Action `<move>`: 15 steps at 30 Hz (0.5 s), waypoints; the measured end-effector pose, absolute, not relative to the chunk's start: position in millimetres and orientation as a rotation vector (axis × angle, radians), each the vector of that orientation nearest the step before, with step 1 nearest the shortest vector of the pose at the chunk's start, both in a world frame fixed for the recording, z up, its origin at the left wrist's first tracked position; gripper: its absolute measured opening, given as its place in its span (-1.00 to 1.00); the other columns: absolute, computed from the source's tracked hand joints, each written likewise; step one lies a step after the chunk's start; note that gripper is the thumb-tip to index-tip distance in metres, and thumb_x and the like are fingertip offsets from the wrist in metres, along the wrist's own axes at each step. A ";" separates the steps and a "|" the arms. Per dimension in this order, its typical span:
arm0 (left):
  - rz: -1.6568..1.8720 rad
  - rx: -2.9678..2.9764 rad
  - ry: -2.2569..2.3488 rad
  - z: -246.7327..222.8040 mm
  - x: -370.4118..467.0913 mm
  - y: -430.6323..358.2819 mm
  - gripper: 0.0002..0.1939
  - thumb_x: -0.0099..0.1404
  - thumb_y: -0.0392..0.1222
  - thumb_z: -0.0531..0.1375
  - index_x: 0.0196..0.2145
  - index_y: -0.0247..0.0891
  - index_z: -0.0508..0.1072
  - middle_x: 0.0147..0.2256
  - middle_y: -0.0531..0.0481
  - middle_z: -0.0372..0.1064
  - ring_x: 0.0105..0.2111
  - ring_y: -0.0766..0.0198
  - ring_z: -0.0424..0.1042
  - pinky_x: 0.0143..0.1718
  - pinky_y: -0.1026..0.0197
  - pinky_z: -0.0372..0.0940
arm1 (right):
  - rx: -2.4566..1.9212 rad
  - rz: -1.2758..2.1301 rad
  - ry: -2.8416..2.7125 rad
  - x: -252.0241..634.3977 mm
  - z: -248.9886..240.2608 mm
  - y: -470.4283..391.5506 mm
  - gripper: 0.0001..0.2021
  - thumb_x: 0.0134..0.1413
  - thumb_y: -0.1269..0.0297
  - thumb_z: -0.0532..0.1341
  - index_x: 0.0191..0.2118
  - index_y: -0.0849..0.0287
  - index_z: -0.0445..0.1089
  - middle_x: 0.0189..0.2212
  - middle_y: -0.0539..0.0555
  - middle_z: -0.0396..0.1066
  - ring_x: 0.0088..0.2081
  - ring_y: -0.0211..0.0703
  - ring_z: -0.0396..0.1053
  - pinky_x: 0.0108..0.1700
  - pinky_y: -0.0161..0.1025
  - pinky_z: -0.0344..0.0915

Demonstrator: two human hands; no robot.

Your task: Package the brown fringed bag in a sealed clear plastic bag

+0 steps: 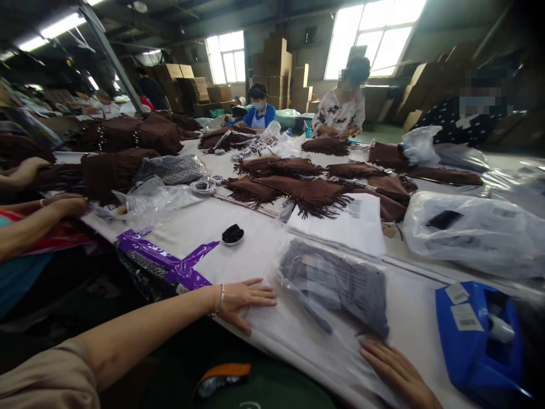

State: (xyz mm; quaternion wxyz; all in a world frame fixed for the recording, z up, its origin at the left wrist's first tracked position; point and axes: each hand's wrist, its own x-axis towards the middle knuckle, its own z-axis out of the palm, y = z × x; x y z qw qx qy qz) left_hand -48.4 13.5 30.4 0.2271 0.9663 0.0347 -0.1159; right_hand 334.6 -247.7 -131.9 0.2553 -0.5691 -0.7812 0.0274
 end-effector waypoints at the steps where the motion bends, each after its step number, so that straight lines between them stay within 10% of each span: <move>1: -0.315 2.666 0.080 29.3 -50.3 13.8 -0.15 0.13 0.08 0.26 0.27 -0.15 -0.03 0.26 -0.12 -0.07 0.25 -0.01 -0.08 0.27 -0.11 -0.37 | -1.506 0.071 -2.132 335.9 -139.6 -249.5 -0.47 0.07 0.16 0.13 0.19 -0.05 0.13 0.14 0.01 0.20 0.11 0.03 0.24 0.12 -0.05 0.24; 11: -0.036 2.695 0.007 12.0 -47.4 15.5 -0.47 0.29 -0.11 0.12 0.20 -0.13 0.14 0.20 -0.09 0.09 0.21 0.10 0.06 0.28 -0.04 -0.25 | -1.600 0.291 -1.857 345.2 -154.1 -257.6 -0.58 0.10 0.13 0.10 0.11 -0.05 0.26 0.11 -0.03 0.26 0.11 -0.02 0.24 0.10 -0.11 0.26; 15: 0.278 2.634 0.398 -4.4 -40.3 7.8 -0.69 0.40 -0.08 -0.05 -0.10 -0.16 0.43 -0.11 -0.03 0.45 -0.06 0.25 0.40 0.06 0.20 0.20 | -1.826 0.508 -1.419 331.4 -144.2 -254.5 -0.63 0.13 -0.01 0.02 -0.06 -0.06 0.43 -0.04 -0.06 0.42 0.00 -0.08 0.36 0.07 -0.17 0.29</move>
